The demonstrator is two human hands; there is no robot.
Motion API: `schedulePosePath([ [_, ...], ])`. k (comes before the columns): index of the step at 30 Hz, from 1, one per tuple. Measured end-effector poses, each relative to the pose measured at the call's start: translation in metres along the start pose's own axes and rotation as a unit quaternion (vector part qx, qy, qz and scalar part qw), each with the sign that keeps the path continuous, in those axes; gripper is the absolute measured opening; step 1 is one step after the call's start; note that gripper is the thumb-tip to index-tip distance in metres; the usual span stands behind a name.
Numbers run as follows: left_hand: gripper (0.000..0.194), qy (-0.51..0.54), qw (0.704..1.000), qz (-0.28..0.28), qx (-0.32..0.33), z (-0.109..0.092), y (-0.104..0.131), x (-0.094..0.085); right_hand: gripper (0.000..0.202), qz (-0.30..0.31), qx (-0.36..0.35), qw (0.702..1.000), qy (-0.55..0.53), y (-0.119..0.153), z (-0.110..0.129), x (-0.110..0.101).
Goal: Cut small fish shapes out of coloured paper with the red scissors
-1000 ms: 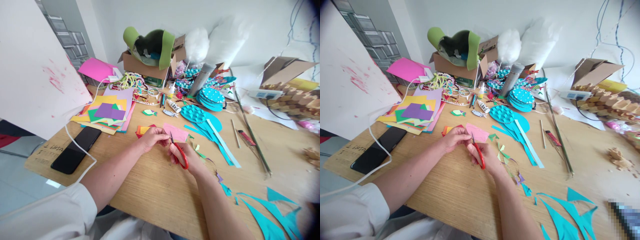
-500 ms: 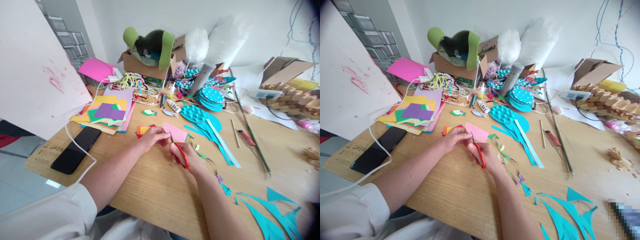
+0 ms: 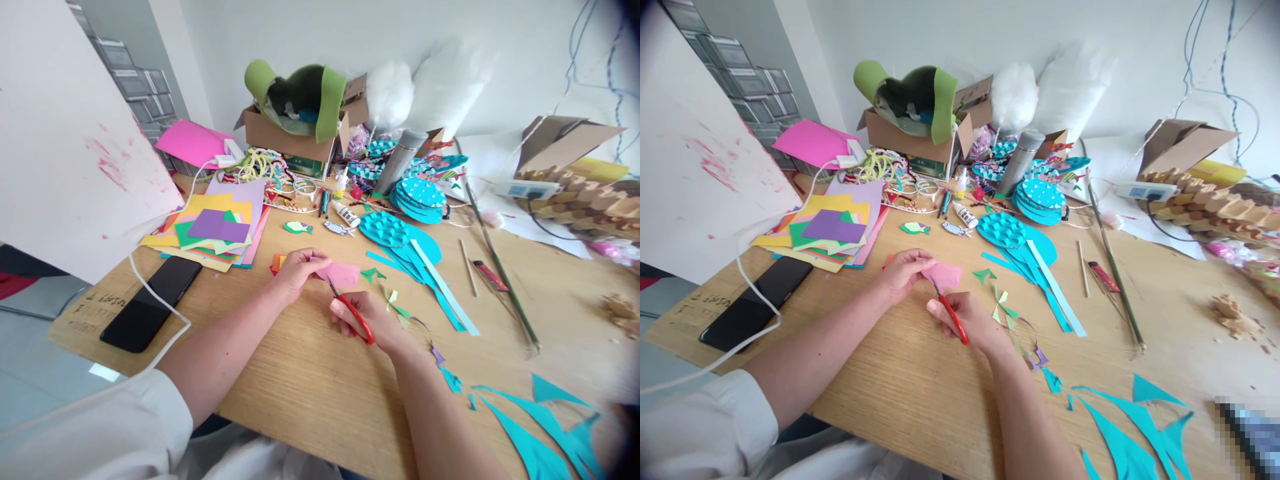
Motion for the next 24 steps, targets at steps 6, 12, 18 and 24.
schedulePosePath([
  [6, 0.029, 0.032, 0.999, -0.009, -0.021, 0.002, -0.001, -0.004, 0.056, -0.033, -0.020, 0.999, -0.031, 0.001, 0.002, -0.006],
  [12, 0.032, 0.013, 0.997, 0.062, -0.043, 0.001, 0.004, 0.005, 0.058, -0.065, -0.056, 0.994, -0.063, 0.001, 0.001, -0.012],
  [18, 0.027, -0.008, 0.992, 0.111, -0.054, 0.001, 0.006, 0.010, 0.060, -0.058, -0.065, 0.994, -0.069, 0.002, 0.003, -0.010],
  [24, 0.028, -0.027, 0.991, 0.126, -0.045, 0.002, 0.007, 0.010, 0.059, -0.046, -0.065, 0.994, -0.078, 0.002, 0.007, -0.007],
])
Point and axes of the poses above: each hand's wrist, its own y-axis away from the middle knuckle, its own x-axis out of the palm, z = x × y, the point moved 5 cm from there along -y, towards the middle knuckle, and after that the axes turned 15 degrees about -y, right-handed, at the moved point
